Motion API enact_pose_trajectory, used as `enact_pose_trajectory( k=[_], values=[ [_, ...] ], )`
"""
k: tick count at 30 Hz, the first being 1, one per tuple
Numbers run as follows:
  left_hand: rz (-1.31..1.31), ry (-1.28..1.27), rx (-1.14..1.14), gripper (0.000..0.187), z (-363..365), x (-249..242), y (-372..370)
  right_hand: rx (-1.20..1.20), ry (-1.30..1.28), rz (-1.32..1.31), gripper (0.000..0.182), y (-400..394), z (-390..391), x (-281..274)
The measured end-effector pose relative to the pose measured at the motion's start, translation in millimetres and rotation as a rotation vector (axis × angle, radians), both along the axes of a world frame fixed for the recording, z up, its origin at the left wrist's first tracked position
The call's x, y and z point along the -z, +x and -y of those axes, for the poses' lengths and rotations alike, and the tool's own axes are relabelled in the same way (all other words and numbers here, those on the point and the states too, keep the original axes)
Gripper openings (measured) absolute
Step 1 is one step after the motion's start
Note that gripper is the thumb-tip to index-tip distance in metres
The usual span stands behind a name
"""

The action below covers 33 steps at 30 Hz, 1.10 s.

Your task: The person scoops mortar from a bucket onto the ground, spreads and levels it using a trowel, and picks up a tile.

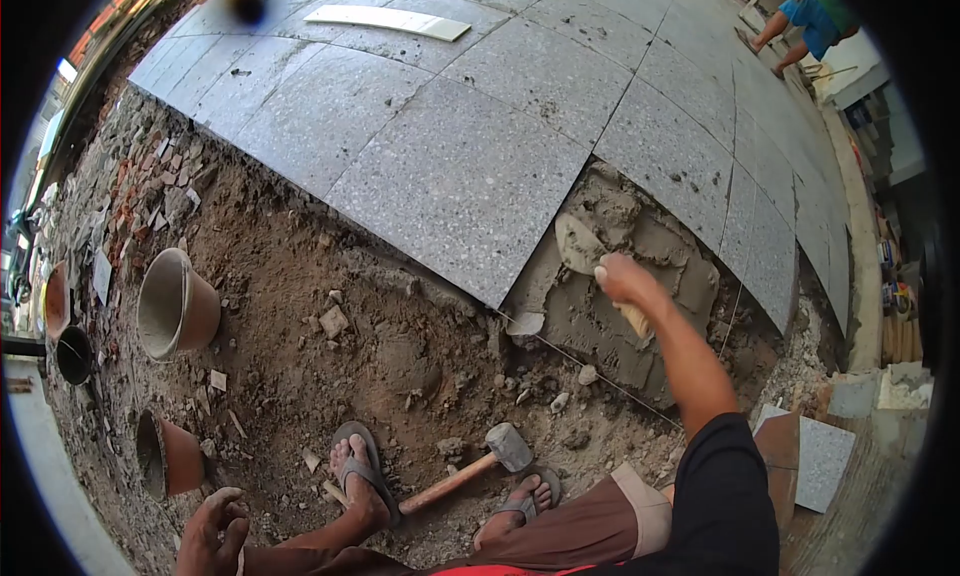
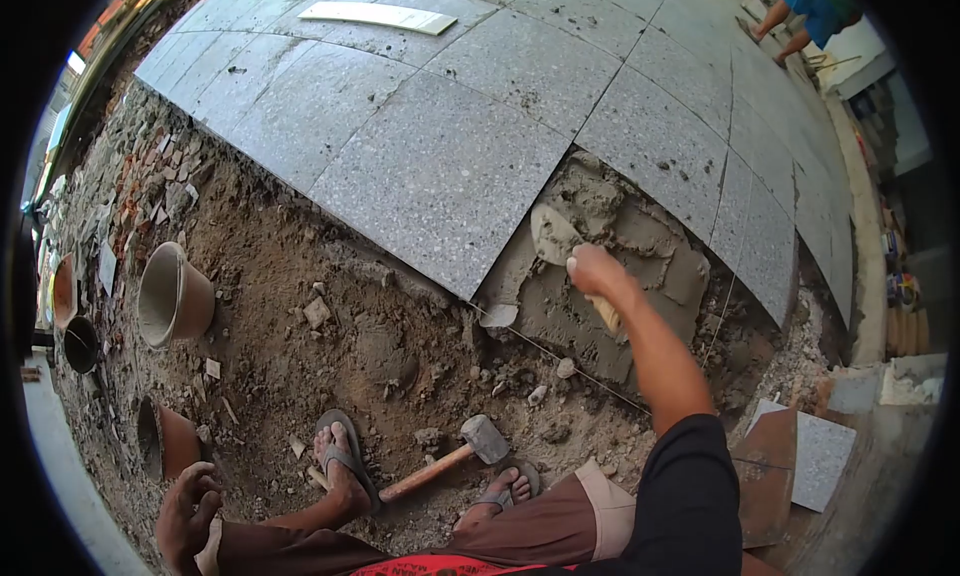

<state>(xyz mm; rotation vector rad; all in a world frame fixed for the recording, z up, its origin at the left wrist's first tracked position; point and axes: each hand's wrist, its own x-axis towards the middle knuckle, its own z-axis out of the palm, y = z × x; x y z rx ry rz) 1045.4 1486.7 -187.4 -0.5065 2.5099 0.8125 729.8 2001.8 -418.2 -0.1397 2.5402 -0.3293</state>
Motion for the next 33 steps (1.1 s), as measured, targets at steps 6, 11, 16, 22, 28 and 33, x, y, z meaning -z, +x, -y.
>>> enact_pose_trajectory(
  k=[6,11,16,22,28,33],
  values=[
    [-0.009,0.013,0.102,0.035,-8.9,-6.6,-15.3,0.053,-0.061,-0.139,0.027,92.6,11.1,16.6],
    [0.078,0.054,0.200,0.033,13.1,8.5,-8.5,0.195,-0.009,-0.205,0.030,72.0,-30.4,-37.6],
    [0.053,-0.064,0.213,0.030,33.6,31.9,-1.3,0.170,0.142,-0.370,0.024,-61.4,-66.8,-2.4],
    [0.107,0.000,0.146,0.029,-45.1,-13.8,-46.6,0.234,0.282,0.021,0.021,-109.0,-55.2,-5.0],
    [0.211,-0.110,0.152,0.034,-39.6,0.9,-60.2,-0.597,0.446,0.027,0.018,-98.1,-40.6,97.6],
    [0.179,-0.033,0.124,0.041,-37.2,5.3,-70.1,0.178,-0.069,0.075,0.030,10.6,-1.4,30.0]
  ],
)
